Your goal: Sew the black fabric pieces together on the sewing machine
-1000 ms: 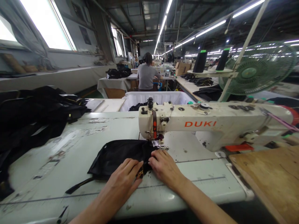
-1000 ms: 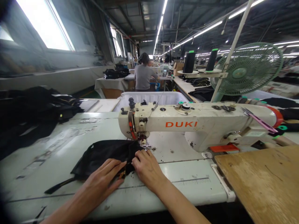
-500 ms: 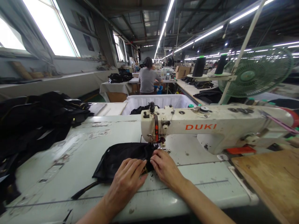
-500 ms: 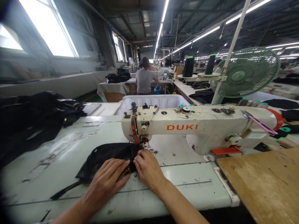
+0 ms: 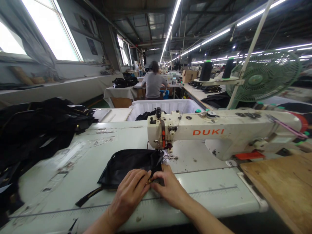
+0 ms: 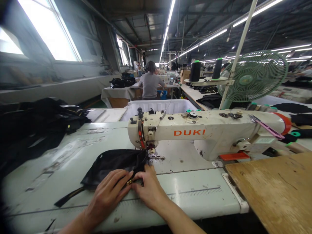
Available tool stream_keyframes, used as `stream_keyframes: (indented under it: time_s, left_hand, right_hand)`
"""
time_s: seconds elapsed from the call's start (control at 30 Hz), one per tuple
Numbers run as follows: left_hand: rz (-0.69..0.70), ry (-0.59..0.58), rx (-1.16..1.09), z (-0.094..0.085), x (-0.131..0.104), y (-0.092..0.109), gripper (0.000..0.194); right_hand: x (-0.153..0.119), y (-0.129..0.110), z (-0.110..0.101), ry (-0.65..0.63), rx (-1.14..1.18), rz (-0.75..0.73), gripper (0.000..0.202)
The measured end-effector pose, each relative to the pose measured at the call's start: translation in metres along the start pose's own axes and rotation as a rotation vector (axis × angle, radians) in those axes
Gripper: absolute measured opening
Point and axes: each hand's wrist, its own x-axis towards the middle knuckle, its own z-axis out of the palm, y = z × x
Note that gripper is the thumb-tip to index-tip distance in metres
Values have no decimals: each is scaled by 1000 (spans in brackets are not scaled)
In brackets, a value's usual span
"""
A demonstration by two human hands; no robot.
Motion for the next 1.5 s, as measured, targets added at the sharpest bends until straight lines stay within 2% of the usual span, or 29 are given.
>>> stream_keyframes:
  time_s: [0.2,0.33,0.47,0.63,0.8,0.93,1.13,1.3,1.5]
  left_hand:
    - [42,-33,46,-2,8,0,29]
    - [49,-84,28,0,7,-2,24]
    - [35,-87,28,-1,9,-2,15]
    - [50,-50,4,-1,13,1,12]
    - [35,-28,-31,-3,16,1,13]
    - [-39,-59,-78,-3,14,-1,16]
    - [-198,-60,-213,-4,12,-4,23]
    - [-234,-102,-254,-6,14,-5,18]
    - [-199,-97,-197,-4,16,-5,17]
  right_hand:
    - [-4,-2,0,58,49,-5,17]
    - [-6,3,-3,145,-26,-206,20]
    - [-6,9,-13,276,-182,-309,26]
    - [1,11,-21,132,-314,-454,34]
    - [12,15,-19,125,-328,-538,11]
    - [19,18,-16,102,-307,-547,2]
    - [23,21,-14,53,-345,-535,2]
    - [24,20,-15,30,-361,-527,5]
    - [27,19,-20,22,-375,-564,7]
